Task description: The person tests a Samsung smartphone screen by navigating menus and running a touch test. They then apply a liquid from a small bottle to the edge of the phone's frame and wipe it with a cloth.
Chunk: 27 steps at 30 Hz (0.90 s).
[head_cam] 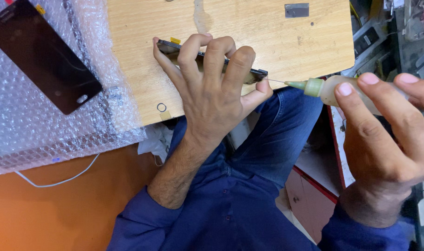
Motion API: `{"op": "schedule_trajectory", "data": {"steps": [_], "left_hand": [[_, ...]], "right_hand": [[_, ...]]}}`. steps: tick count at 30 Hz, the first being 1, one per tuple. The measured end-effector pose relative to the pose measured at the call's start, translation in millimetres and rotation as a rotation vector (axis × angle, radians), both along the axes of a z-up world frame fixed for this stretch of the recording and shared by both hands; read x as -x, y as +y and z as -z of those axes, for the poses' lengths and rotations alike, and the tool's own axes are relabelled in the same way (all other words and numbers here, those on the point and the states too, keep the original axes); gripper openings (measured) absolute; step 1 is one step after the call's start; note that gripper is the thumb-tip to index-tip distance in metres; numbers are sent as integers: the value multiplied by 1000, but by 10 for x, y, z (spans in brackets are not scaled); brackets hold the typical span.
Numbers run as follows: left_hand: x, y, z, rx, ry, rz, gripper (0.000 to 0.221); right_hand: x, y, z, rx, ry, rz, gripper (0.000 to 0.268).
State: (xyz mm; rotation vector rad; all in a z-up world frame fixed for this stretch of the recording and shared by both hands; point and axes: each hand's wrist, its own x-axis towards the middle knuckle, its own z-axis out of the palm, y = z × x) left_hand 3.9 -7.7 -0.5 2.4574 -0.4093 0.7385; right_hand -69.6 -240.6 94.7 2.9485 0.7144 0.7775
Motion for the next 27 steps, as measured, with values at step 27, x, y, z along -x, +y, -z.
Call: {"op": "schedule_trajectory", "data": {"steps": [27], "left_hand": [[3, 36, -57, -5, -21, -4, 47]], "right_hand": [[-1202, 69, 511, -1296, 391, -115, 41]]}}
